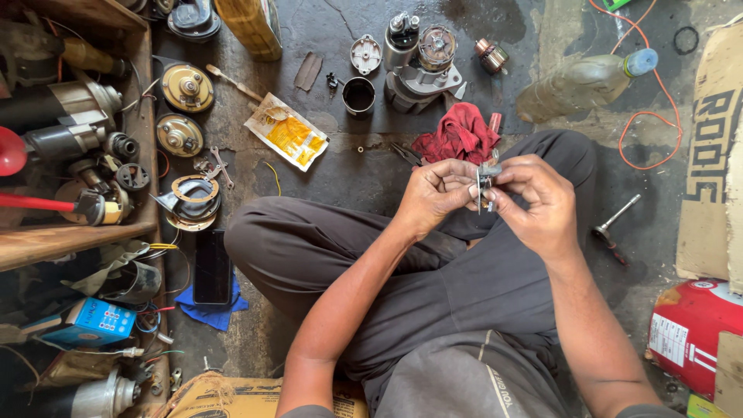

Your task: The person sits on the floor and repairs a small electrical motor. They strip and twist wires, then insert them into a motor component and secure them with pliers. The person also wipes the component with a cloth during the process.

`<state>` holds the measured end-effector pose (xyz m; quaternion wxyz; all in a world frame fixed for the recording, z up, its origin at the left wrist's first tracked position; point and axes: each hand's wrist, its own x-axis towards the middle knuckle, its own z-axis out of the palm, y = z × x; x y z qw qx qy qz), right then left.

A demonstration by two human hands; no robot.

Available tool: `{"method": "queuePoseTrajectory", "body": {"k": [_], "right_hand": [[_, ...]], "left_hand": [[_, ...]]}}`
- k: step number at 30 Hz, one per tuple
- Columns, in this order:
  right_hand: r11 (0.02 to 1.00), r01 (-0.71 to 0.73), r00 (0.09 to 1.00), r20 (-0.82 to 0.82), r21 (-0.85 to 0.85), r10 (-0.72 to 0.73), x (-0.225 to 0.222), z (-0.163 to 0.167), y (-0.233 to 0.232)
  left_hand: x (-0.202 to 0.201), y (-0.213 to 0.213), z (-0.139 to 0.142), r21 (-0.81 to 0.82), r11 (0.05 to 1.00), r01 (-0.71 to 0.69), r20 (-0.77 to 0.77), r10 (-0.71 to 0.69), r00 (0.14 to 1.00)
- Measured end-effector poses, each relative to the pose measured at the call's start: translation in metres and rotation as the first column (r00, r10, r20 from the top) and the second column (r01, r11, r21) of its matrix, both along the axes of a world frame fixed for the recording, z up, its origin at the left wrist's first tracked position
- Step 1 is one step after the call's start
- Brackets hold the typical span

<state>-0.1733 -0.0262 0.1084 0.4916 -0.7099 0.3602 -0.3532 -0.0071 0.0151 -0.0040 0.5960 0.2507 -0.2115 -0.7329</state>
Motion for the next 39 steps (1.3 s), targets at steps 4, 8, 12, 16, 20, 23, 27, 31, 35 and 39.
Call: {"method": "queuePoseTrajectory", "body": {"k": [4, 8, 12, 16, 20, 23, 27, 31, 35, 39], "right_hand": [[0.982, -0.001, 0.995, 0.096, 0.187, -0.017, -0.002, -0.012, -0.003], [0.909, 0.005, 0.984, 0.16, 0.416, -0.079, 0.003, -0.021, -0.015], [0.915, 0.034, 0.987, 0.133, 0.402, -0.094, 0.02, -0.027, -0.027], [0.921, -0.029, 0.986, 0.164, 0.388, -0.038, 0.036, -0.024, -0.039], [0.927, -0.07, 0.972, 0.234, 0.367, -0.02, 0.038, -0.02, -0.048], [0.942, 0.05, 0.956, 0.256, 0.333, -0.142, 0.02, -0.023, -0.066], [0.952, 0.242, 0.953, 0.14, 0.186, -0.269, -0.006, -0.048, -0.091], [0.954, 0.288, 0.943, -0.199, 0.081, -0.268, -0.008, -0.079, -0.088], [0.876, 0.012, 0.725, -0.599, -0.482, -0.339, 0.015, -0.092, -0.068], [0.766, -0.227, 0.721, -0.632, -0.602, -0.284, 0.034, -0.094, -0.07]], "left_hand": [[0.001, 0.0, -0.008, -0.03, 1.0, -0.006, 0.031, 0.007, 0.999], [-0.001, -0.003, -0.01, -0.083, 0.991, -0.109, 0.021, 0.111, 0.994], [0.018, -0.01, -0.004, -0.023, 0.991, -0.134, 0.18, 0.136, 0.974], [0.038, -0.015, 0.002, 0.064, 0.988, -0.141, 0.368, 0.108, 0.924], [0.05, -0.02, 0.008, -0.081, 0.971, -0.224, 0.249, 0.237, 0.939], [0.069, -0.02, 0.015, -0.041, 0.939, -0.342, 0.081, 0.345, 0.935], [0.098, -0.015, 0.024, 0.056, 0.87, -0.489, 0.035, 0.488, 0.872], [0.109, -0.013, 0.027, 0.065, 0.817, -0.573, -0.074, 0.576, 0.814], [0.119, -0.01, 0.026, 0.055, 0.81, -0.584, -0.118, 0.586, 0.801], [0.115, -0.012, 0.022, 0.078, 0.815, -0.574, -0.083, 0.579, 0.811]]}}
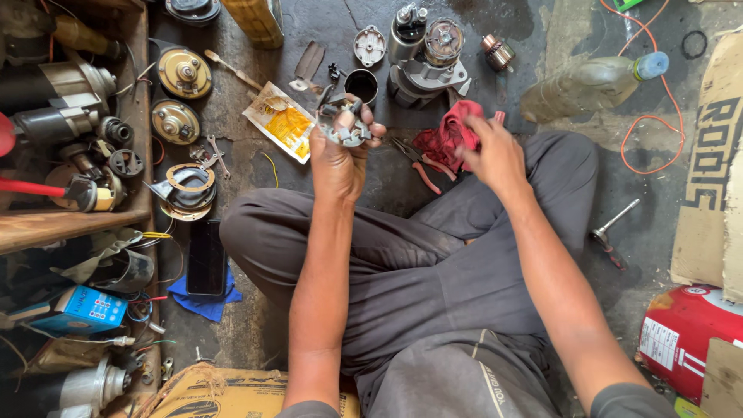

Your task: The person sits on the floor and repairs a small electrical motor. They strip and twist wires, then insert them into a motor component and secure them with pliers. The person also wipes the component with a cloth during the process.

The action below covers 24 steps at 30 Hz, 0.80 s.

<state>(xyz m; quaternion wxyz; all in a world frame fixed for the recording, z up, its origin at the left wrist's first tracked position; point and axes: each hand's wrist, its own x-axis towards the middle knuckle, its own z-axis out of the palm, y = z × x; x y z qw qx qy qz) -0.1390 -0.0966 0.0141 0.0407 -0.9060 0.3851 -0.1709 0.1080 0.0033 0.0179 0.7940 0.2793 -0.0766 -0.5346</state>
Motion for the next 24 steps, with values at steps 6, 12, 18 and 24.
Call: {"method": "queuePoseTrajectory", "body": {"k": [6, 12, 18, 24], "right_hand": [[0.654, -0.161, 0.589, 0.604, 0.739, -0.537, -0.009, 0.002, -0.03], [0.805, -0.231, 0.576, 0.743, 0.546, -0.339, -0.029, 0.024, -0.032], [0.977, -0.09, 0.521, 0.845, 0.194, -0.12, -0.045, 0.081, -0.017], [0.818, -0.231, 0.712, 0.665, 0.526, -0.226, -0.001, 0.075, -0.034]], "left_hand": [[-0.003, -0.002, -0.002, 0.009, 1.0, 0.018, 0.019, -0.019, 1.0], [-0.02, -0.005, 0.006, -0.003, 0.995, 0.099, 0.053, -0.099, 0.994], [-0.017, -0.003, 0.01, 0.019, 0.995, 0.094, 0.081, -0.096, 0.992], [-0.028, -0.002, 0.009, 0.023, 0.994, 0.111, 0.1, -0.113, 0.989]]}}
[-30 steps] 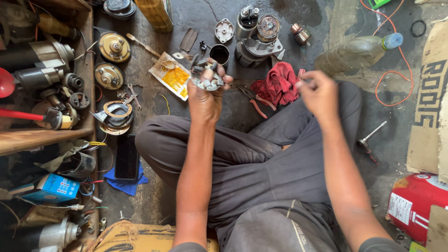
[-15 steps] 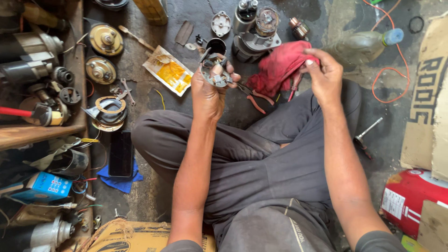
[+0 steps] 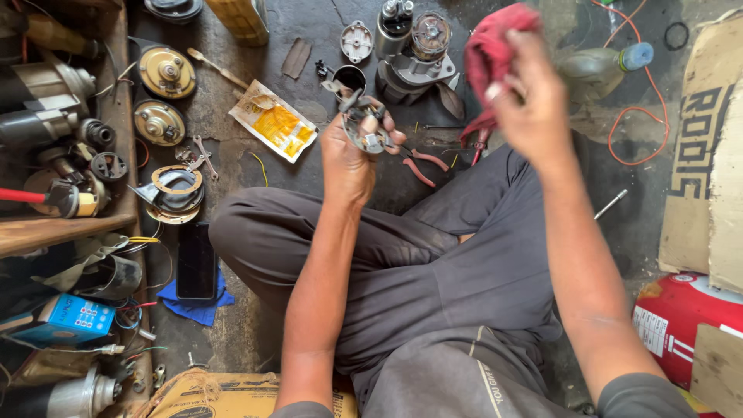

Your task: The person sits on the floor and repairs a small electrical motor. They strip and twist wires, then insert them into a motor component and secure them with pliers. The person also wipes the component with a cloth during the process.

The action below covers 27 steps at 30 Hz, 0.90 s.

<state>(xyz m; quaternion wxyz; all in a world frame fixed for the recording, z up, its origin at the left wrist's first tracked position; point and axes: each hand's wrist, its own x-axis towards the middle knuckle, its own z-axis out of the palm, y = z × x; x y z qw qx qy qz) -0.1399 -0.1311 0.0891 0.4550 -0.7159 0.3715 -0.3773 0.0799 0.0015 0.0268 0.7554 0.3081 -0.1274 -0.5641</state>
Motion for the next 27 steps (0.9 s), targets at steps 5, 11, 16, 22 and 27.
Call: {"method": "queuePoseTrajectory", "body": {"k": [5, 11, 16, 22, 27], "right_hand": [[0.896, -0.241, 0.888, -0.458, -0.372, 0.049, 0.008, -0.039, 0.023], [0.918, -0.378, 0.538, -0.836, -0.123, 0.11, 0.012, -0.09, 0.026], [0.86, -0.48, 0.378, -0.926, -0.174, 0.023, 0.028, -0.09, 0.023], [0.806, -0.582, 0.227, -0.973, -0.108, 0.033, 0.044, -0.079, 0.03], [0.856, -0.503, 0.257, -0.966, -0.115, 0.021, 0.039, -0.082, 0.024]], "left_hand": [[-0.005, 0.002, -0.002, 0.003, 0.999, 0.037, -0.035, -0.037, 0.999], [-0.016, 0.0, -0.007, -0.02, 0.993, 0.119, -0.088, -0.12, 0.989], [-0.025, 0.0, -0.008, -0.044, 0.984, 0.173, -0.083, -0.176, 0.981], [-0.032, 0.003, -0.006, -0.047, 0.972, 0.23, -0.124, -0.234, 0.964], [-0.037, 0.003, -0.004, -0.107, 0.955, 0.277, -0.125, -0.29, 0.949]]}}
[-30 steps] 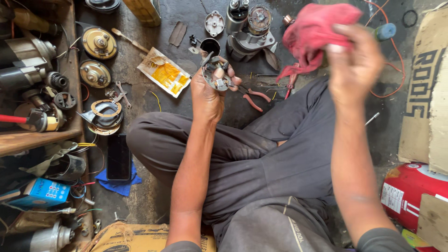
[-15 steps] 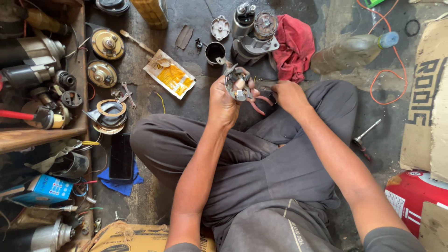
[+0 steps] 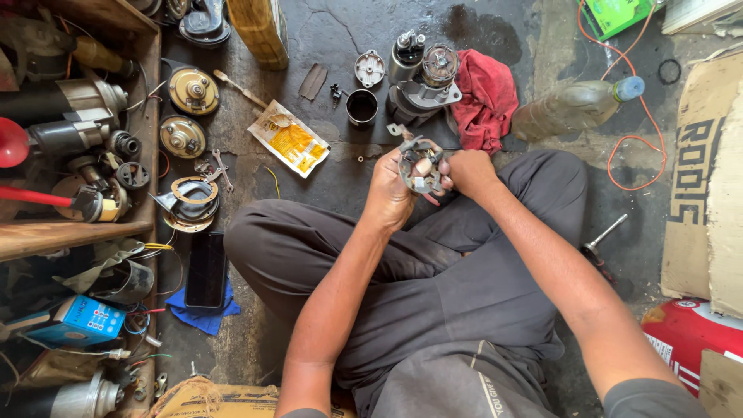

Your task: The person sits on the floor and repairs a small electrical motor. They strip and twist wires, then insert them into a motor component and secure them with pliers. The person also wipes the component with a cloth during the process.

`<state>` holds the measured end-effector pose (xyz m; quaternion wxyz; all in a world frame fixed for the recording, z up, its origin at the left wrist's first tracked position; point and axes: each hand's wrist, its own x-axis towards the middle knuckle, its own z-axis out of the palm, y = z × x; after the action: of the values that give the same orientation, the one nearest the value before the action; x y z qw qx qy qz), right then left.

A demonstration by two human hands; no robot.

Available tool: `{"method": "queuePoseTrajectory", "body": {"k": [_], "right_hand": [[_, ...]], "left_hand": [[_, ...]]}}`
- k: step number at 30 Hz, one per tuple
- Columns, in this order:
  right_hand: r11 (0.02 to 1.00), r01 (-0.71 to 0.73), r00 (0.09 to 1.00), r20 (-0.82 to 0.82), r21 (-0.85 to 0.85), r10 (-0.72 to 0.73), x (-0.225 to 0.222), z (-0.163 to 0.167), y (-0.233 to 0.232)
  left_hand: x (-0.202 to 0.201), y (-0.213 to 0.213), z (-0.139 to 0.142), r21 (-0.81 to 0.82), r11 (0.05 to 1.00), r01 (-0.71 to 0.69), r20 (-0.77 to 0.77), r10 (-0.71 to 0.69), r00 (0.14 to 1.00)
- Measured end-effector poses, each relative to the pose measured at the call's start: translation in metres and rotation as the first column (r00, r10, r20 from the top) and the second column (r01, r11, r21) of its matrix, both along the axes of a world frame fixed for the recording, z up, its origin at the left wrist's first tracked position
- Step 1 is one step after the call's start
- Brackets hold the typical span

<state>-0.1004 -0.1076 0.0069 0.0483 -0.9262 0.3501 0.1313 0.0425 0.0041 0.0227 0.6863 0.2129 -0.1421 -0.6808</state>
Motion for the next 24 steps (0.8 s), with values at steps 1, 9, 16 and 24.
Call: {"method": "queuePoseTrajectory", "body": {"k": [1, 9, 16, 24], "right_hand": [[1.0, 0.016, 1.0, 0.007, -0.003, -0.016, -0.002, -0.001, -0.002], [0.888, 0.243, 0.677, 0.588, 0.389, -0.443, -0.016, 0.019, -0.002], [0.554, -0.326, 0.062, 0.602, 0.766, -0.796, -0.055, 0.092, 0.017], [0.534, -0.363, 0.226, 0.628, 0.763, -0.744, -0.041, 0.089, 0.023]], "left_hand": [[-0.001, 0.0, 0.0, -0.008, 1.0, 0.005, 0.008, -0.005, 1.0], [-0.008, 0.003, 0.003, 0.007, 0.999, 0.048, 0.067, -0.048, 0.997], [-0.014, -0.004, -0.005, 0.089, 0.995, 0.032, 0.307, -0.058, 0.95], [-0.023, -0.001, -0.013, 0.063, 0.992, 0.106, 0.358, -0.121, 0.926]]}}
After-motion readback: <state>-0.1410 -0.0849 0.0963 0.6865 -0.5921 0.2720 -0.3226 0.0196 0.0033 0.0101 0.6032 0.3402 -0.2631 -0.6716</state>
